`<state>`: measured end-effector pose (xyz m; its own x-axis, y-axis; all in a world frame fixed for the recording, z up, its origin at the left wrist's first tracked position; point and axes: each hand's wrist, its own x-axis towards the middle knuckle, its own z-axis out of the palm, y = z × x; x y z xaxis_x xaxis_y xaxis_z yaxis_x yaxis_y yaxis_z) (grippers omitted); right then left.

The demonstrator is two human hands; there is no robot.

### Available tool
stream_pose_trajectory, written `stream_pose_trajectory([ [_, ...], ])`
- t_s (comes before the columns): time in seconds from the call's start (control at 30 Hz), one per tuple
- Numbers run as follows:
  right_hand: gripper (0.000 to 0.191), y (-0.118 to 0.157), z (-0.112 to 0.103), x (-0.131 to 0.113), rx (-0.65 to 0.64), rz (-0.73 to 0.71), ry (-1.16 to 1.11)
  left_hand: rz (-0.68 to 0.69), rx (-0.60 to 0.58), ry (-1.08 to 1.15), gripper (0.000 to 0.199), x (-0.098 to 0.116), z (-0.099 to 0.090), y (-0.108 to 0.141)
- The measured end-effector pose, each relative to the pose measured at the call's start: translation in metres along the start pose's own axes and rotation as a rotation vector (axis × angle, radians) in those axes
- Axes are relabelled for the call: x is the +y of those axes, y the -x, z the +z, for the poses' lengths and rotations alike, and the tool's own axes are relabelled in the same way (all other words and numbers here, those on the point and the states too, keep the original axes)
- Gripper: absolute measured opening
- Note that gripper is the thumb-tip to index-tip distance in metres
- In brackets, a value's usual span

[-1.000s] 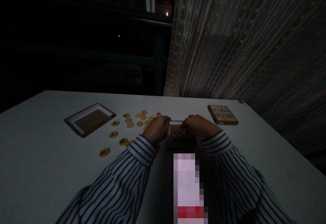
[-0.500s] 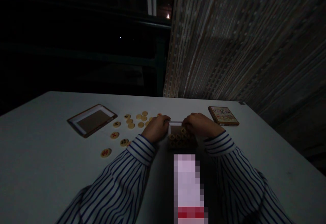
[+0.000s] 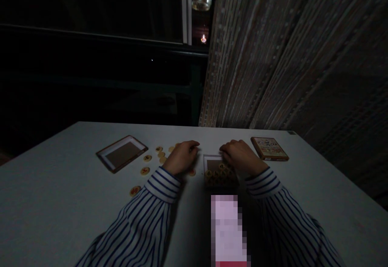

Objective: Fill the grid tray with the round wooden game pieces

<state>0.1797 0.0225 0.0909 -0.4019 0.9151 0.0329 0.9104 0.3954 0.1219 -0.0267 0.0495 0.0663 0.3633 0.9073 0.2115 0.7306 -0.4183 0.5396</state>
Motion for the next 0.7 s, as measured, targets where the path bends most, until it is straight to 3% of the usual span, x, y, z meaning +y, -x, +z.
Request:
stream_pose_trajectory([
  [0.17,0.03,-0.001,-0.002,-0.002,0.068,0.015,-0.026,-0.046,0.028,-0.012,0.038,-0.013,-0.02,-0.002],
  [0.43,0.032,-0.002,-0.004,-0.014,0.194,0.018,-0.168,-0.14,0.054,-0.087,0.04,-0.068,-0.065,-0.003],
  [0.7,0.033,-0.046,-0.011,-0.039,0.174,-0.101,-0.275,-0.232,0.005,-0.271,0.041,-0.085,-0.088,0.012],
])
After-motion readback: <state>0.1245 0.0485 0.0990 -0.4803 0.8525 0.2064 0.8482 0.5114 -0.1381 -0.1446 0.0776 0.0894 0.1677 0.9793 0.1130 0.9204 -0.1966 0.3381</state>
